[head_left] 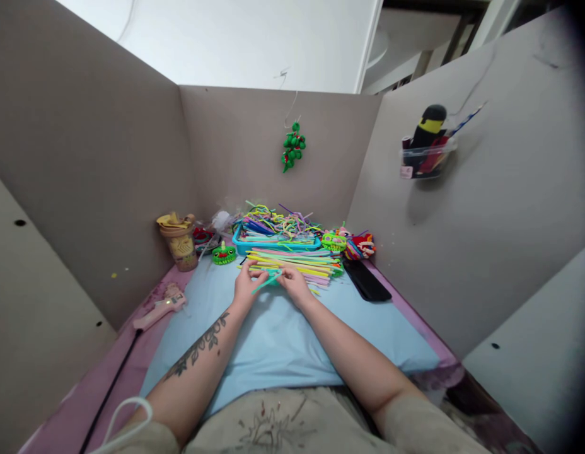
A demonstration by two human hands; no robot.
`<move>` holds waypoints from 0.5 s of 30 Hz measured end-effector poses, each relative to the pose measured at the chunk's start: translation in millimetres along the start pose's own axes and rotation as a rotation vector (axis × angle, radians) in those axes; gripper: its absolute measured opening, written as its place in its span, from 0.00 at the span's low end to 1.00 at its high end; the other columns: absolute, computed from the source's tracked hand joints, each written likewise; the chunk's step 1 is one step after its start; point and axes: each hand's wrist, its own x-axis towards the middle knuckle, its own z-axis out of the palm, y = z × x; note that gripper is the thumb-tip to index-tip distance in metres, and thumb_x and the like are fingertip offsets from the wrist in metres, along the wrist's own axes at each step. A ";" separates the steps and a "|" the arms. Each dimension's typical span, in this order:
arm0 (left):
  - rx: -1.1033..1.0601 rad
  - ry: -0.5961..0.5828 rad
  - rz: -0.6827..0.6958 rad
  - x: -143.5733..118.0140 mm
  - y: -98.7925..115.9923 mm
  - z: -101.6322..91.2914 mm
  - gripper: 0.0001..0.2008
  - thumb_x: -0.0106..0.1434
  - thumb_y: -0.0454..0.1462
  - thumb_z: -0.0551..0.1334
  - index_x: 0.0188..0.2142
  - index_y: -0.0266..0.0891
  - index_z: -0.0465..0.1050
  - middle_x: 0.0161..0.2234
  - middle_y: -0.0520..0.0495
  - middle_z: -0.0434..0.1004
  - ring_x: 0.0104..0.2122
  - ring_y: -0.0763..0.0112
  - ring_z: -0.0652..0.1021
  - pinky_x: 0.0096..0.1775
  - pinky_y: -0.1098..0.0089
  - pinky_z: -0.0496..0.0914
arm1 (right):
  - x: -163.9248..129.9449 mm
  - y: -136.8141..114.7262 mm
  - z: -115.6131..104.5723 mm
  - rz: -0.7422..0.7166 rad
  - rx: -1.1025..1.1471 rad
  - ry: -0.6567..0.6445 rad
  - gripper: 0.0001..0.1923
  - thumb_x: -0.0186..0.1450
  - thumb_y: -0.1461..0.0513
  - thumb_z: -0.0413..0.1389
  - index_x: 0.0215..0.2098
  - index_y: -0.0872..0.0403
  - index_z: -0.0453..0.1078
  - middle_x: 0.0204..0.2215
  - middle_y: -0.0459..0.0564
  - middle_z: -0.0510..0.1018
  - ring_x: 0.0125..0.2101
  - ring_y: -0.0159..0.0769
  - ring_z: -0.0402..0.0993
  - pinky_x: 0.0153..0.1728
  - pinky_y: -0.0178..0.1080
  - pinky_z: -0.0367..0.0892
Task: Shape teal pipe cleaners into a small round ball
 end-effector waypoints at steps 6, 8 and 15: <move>-0.127 -0.036 -0.142 2.6 -3.5 3.4 0.26 0.43 0.38 0.69 0.41 0.38 0.64 0.23 0.52 0.75 0.26 0.69 0.76 0.34 0.68 0.69 | 0.0 0.1 -0.2 0.000 -0.011 -0.014 0.12 0.54 0.53 0.57 0.21 0.53 0.70 0.25 0.47 0.74 0.38 0.41 0.69 0.39 0.39 0.64; -0.197 -0.042 -0.192 3.5 -3.5 3.6 0.26 0.40 0.37 0.70 0.39 0.38 0.63 0.22 0.53 0.75 0.25 0.68 0.76 0.33 0.68 0.69 | -0.1 0.8 0.0 -0.019 -0.031 -0.003 0.12 0.54 0.53 0.57 0.22 0.53 0.70 0.27 0.48 0.75 0.39 0.41 0.69 0.39 0.39 0.64; -0.241 -0.117 -0.207 1.6 -1.4 2.0 0.23 0.40 0.35 0.70 0.35 0.38 0.63 0.20 0.53 0.74 0.24 0.69 0.76 0.31 0.69 0.69 | -0.6 0.6 2.2 0.029 0.055 -0.001 0.10 0.52 0.55 0.58 0.22 0.54 0.69 0.25 0.47 0.74 0.30 0.36 0.69 0.31 0.36 0.64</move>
